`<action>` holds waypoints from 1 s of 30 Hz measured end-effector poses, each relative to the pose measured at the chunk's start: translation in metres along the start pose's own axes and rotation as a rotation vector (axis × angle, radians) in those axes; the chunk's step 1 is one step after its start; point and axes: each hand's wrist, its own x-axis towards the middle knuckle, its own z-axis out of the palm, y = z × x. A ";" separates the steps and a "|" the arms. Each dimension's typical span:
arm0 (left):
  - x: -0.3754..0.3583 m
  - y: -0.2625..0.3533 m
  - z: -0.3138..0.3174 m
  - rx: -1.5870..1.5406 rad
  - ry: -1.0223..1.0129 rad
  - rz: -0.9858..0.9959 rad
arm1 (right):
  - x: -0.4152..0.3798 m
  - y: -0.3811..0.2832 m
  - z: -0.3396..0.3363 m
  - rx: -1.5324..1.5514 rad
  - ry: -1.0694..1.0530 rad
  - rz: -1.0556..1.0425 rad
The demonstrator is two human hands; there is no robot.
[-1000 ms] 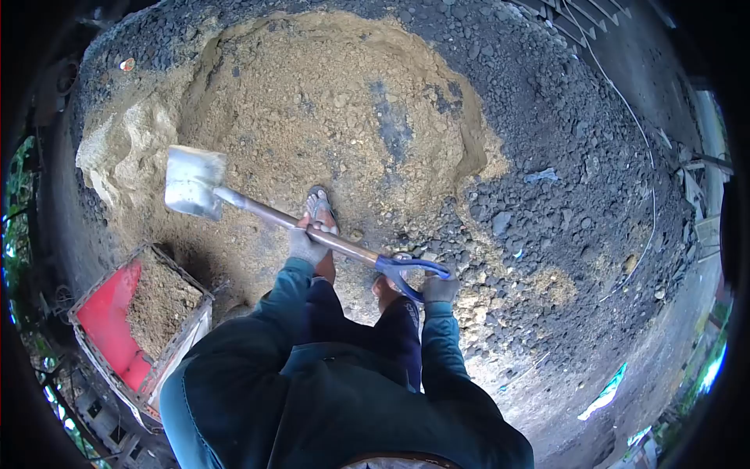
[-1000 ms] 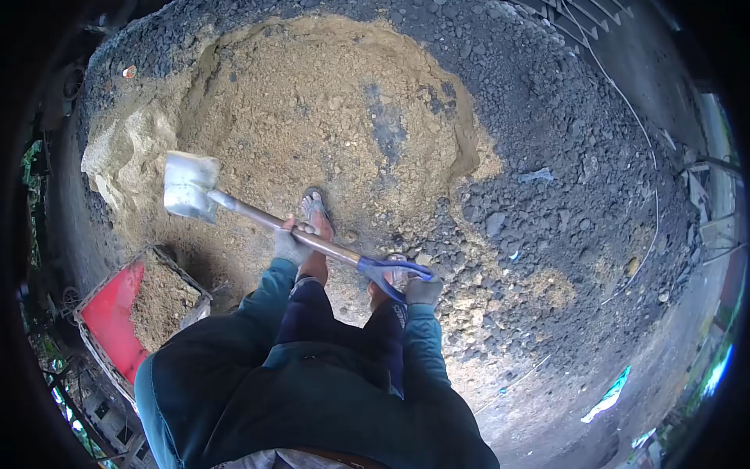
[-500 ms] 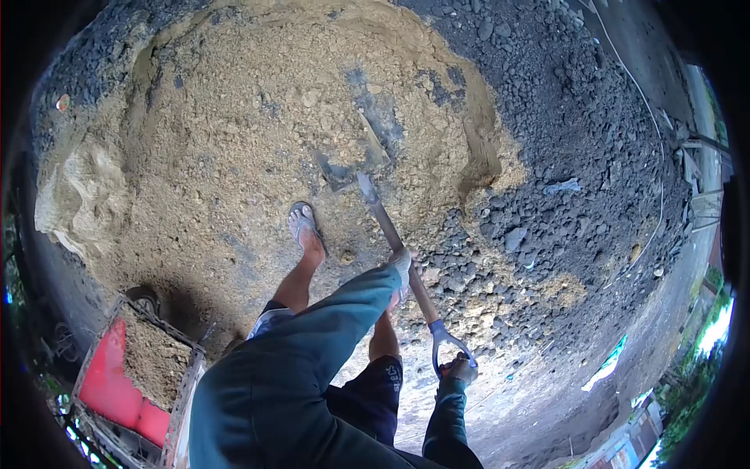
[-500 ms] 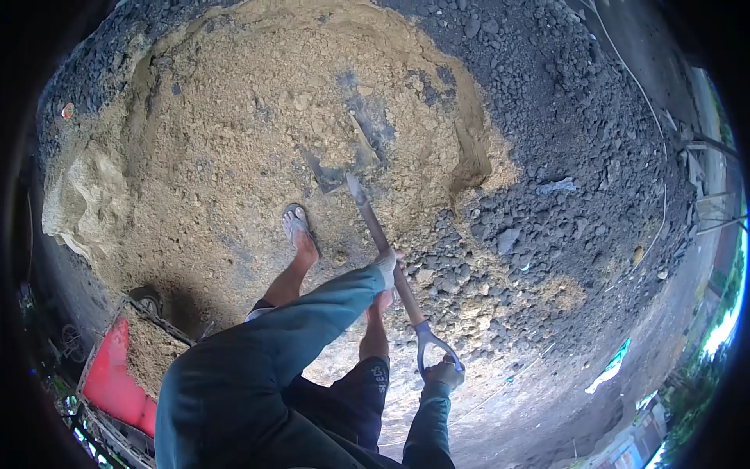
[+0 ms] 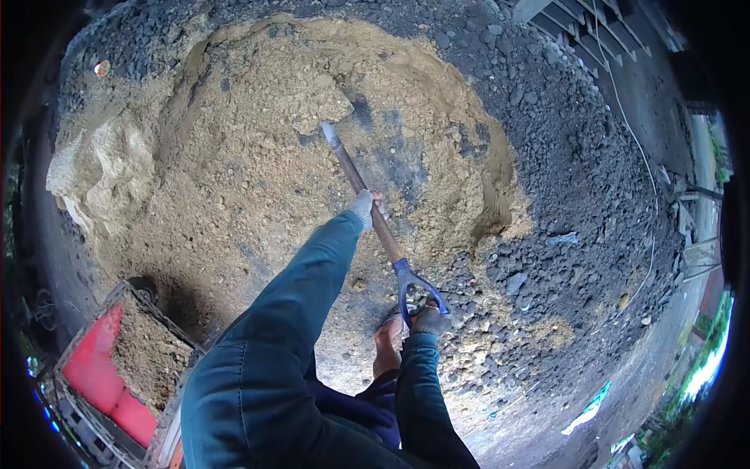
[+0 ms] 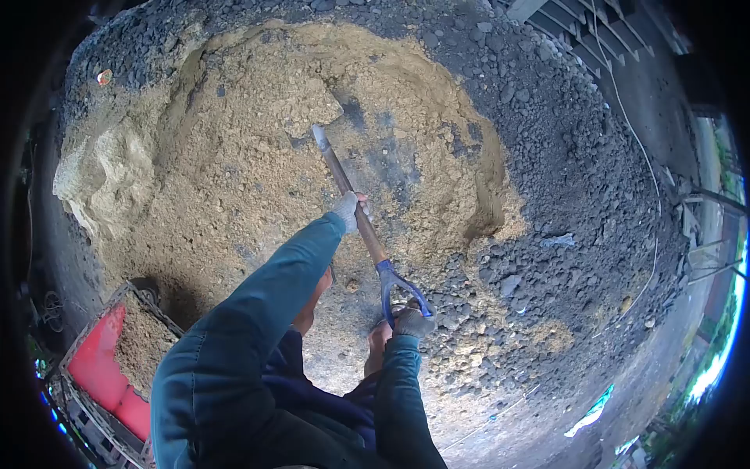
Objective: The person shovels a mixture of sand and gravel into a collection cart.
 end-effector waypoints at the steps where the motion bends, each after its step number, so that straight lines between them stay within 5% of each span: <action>1: -0.020 -0.006 -0.003 -0.018 -0.006 0.002 | 0.002 0.008 -0.008 0.026 -0.082 0.023; 2: -0.036 -0.014 -0.014 -0.044 -0.005 0.007 | -0.025 -0.059 -0.011 -0.008 -0.148 0.144; 9: -0.262 -0.018 -0.070 -0.627 0.286 0.246 | -0.015 -0.118 -0.054 -0.172 -0.535 0.070; 10: -0.256 -0.023 -0.103 -0.700 0.236 0.207 | -0.022 -0.135 -0.037 -0.165 -0.638 0.050; 14: -0.420 0.020 -0.159 -1.047 0.236 0.585 | -0.121 -0.219 0.044 -0.160 -1.110 -0.045; 16: -0.493 0.028 -0.203 -1.164 0.156 0.906 | -0.172 -0.222 0.076 -0.282 -1.324 -0.286; 19: -0.587 0.023 -0.250 -1.235 -0.063 1.155 | -0.297 -0.314 0.054 -0.178 -1.580 -0.948; 23: -0.646 0.016 -0.197 -1.074 -0.275 1.124 | -0.316 -0.383 -0.010 0.020 -1.447 -1.498; 24: -0.643 0.015 -0.176 -1.006 -0.337 1.065 | -0.292 -0.380 -0.023 0.011 -1.367 -1.465; 27: -0.592 0.010 -0.112 -0.847 -0.322 0.947 | -0.209 -0.351 -0.073 -0.029 -1.254 -0.598; 28: -0.578 0.004 -0.084 -0.792 -0.279 0.903 | -0.175 -0.326 -0.089 0.005 -1.135 -0.451; 30: -0.495 -0.005 -0.064 -0.712 -0.314 0.744 | -0.074 -0.223 -0.124 0.040 -0.871 -0.566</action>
